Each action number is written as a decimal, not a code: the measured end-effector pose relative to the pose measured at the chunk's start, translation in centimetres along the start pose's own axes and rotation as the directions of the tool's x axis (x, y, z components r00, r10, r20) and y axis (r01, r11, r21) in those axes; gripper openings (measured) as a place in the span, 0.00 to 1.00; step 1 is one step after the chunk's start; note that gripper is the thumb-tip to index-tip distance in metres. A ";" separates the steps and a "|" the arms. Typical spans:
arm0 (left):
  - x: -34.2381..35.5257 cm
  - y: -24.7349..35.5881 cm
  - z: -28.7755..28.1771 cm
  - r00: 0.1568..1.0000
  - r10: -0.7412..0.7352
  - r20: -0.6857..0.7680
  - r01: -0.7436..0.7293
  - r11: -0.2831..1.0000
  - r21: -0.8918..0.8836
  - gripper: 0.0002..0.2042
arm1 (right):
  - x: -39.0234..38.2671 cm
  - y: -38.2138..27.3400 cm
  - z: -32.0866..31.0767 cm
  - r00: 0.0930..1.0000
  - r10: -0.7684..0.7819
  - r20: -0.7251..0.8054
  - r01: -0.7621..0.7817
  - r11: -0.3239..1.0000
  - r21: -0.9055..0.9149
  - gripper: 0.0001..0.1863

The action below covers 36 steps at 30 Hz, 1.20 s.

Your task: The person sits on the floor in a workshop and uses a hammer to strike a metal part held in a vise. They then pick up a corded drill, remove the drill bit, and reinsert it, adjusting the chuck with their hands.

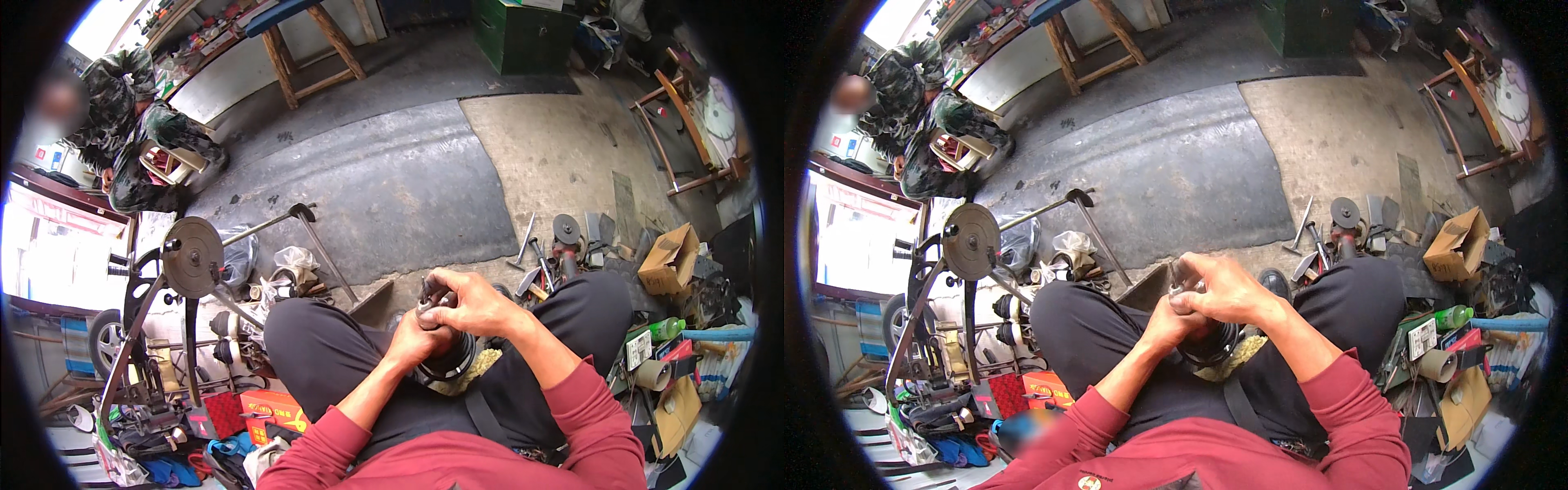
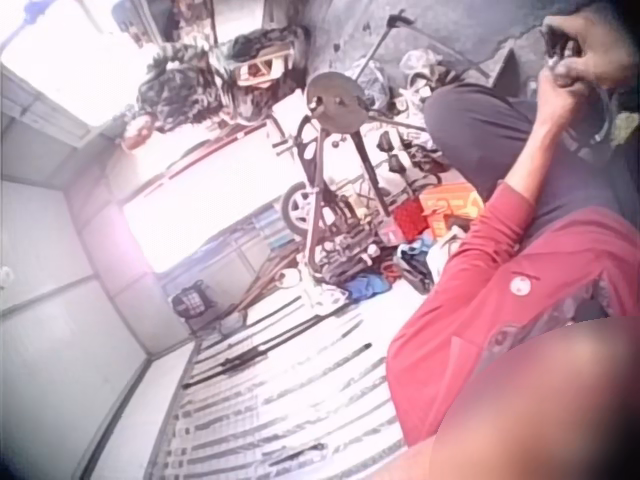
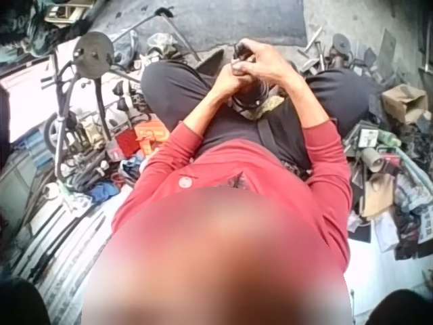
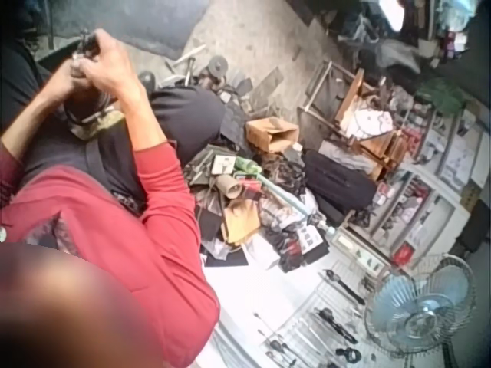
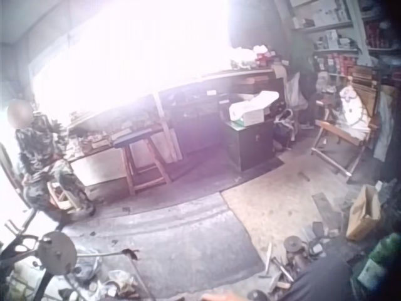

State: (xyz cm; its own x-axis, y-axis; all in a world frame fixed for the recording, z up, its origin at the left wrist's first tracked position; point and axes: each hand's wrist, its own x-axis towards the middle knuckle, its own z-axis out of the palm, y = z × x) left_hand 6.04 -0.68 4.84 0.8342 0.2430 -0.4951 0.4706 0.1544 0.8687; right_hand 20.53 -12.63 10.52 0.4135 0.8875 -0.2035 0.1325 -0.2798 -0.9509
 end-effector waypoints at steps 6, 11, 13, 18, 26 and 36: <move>-0.3 0.2 0.1 1.000 0.004 0.005 -0.004 1.000 -0.018 0.09 | -0.1 0.0 0.3 0.996 -0.088 0.034 0.088 0.996 0.003 0.26; -0.4 0.0 -0.2 0.997 -0.038 0.068 0.041 0.998 -0.044 0.08 | -0.1 -0.3 0.7 0.992 -0.126 0.003 0.121 0.946 -0.301 0.26; -0.3 -0.1 -0.1 0.996 0.046 0.074 -0.043 0.998 -0.046 0.08 | -0.2 -0.4 0.8 0.994 -0.102 -0.025 0.084 0.915 -0.395 0.27; -0.3 -0.3 0.2 1.000 0.003 0.003 -0.003 0.997 -0.083 0.06 | -0.1 -0.6 0.6 0.991 -0.134 0.025 0.137 0.975 -0.177 0.30; -0.2 -0.8 0.0 0.996 0.037 0.081 -0.029 0.995 -0.099 0.05 | -0.1 -0.7 1.1 0.993 -0.084 -0.087 0.036 0.896 -0.443 0.31; -0.5 0.5 0.2 0.995 -0.080 0.061 0.083 0.995 -0.047 0.05 | 0.1 -0.5 0.4 0.998 -0.053 0.037 0.056 0.993 -0.107 0.21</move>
State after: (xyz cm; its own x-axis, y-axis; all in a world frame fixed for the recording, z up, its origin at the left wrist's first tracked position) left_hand 5.87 -0.91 5.54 0.8099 0.1706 -0.5613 0.5244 0.2186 0.8230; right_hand 20.17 -12.24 10.84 0.3719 0.9141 -0.1617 0.2517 -0.2670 -0.9303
